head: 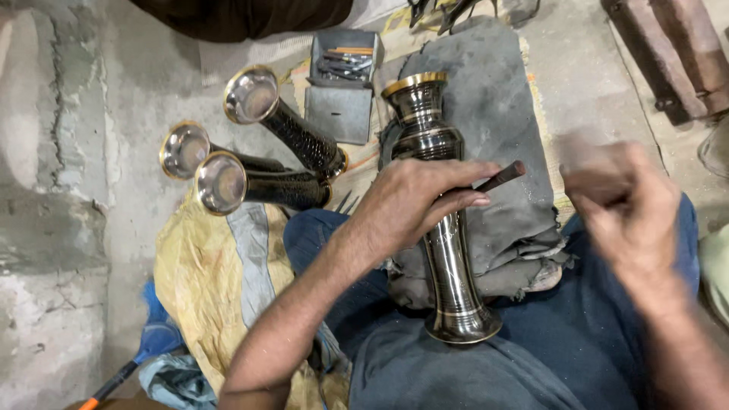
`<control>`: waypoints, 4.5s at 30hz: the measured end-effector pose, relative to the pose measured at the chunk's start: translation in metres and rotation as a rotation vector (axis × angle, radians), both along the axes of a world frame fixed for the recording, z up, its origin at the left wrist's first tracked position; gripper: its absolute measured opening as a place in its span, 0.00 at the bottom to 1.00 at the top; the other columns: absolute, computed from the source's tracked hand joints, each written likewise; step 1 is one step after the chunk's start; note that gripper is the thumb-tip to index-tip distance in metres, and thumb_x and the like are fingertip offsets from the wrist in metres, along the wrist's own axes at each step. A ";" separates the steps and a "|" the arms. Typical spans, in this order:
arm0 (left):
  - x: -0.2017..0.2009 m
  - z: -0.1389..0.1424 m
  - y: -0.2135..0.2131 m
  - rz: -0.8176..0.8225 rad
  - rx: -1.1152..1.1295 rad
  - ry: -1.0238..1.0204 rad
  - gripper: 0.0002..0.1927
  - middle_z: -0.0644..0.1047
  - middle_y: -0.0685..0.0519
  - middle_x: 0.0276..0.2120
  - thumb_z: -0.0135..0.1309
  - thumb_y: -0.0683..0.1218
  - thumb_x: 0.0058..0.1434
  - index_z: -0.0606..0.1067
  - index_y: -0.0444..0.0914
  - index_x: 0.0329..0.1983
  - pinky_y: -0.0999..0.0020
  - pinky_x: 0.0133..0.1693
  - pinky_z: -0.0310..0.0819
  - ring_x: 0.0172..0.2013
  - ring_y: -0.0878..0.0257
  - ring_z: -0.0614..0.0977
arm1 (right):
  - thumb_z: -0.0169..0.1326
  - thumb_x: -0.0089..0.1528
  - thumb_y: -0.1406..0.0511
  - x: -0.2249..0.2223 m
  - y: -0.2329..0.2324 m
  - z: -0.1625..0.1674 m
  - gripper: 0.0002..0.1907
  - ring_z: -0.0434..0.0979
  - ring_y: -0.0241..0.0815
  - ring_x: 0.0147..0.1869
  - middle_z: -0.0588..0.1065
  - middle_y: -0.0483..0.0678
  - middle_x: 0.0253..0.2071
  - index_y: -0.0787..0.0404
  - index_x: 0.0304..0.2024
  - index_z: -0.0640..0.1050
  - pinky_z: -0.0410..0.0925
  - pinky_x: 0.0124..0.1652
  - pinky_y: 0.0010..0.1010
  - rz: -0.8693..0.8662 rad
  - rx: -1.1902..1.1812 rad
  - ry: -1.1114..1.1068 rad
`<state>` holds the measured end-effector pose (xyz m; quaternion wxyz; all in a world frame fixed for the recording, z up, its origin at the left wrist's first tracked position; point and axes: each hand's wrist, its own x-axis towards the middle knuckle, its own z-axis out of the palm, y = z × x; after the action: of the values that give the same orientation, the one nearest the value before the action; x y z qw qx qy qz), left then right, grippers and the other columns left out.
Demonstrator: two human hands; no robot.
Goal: The person sits on the floor and uses a chisel and hammer to engrave a floral pattern onto a metal vase. They repeatedly strike the chisel with the hammer while rotating the vase to continue the design.
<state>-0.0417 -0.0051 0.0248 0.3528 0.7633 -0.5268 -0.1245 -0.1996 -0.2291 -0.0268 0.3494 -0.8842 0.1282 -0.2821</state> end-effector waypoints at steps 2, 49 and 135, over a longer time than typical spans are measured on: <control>0.005 0.003 -0.003 -0.051 0.041 -0.003 0.21 0.84 0.53 0.49 0.59 0.53 0.64 0.78 0.44 0.58 0.61 0.50 0.83 0.46 0.60 0.88 | 0.63 0.59 0.73 -0.010 0.006 -0.016 0.16 0.80 0.53 0.41 0.78 0.59 0.38 0.67 0.48 0.75 0.71 0.40 0.38 -0.055 -0.062 0.121; -0.070 -0.050 0.015 0.783 -0.599 0.333 0.12 0.81 0.54 0.29 0.66 0.40 0.63 0.73 0.33 0.42 0.76 0.36 0.78 0.31 0.71 0.82 | 0.57 0.61 0.57 0.086 0.027 0.156 0.17 0.83 0.34 0.45 0.79 0.35 0.37 0.43 0.53 0.76 0.72 0.51 0.38 0.278 -1.353 0.383; -0.068 -0.043 0.027 0.647 -0.515 0.407 0.10 0.85 0.50 0.36 0.63 0.41 0.66 0.77 0.32 0.47 0.70 0.42 0.86 0.38 0.65 0.88 | 0.63 0.57 0.57 0.082 0.011 0.132 0.17 0.83 0.43 0.41 0.77 0.45 0.32 0.57 0.43 0.75 0.74 0.41 0.35 0.426 -0.932 0.311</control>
<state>-0.1099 0.0219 -0.0186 0.6480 0.7360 -0.1951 -0.0201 -0.1178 -0.2180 0.1053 -0.0537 -0.9835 -0.1428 -0.0974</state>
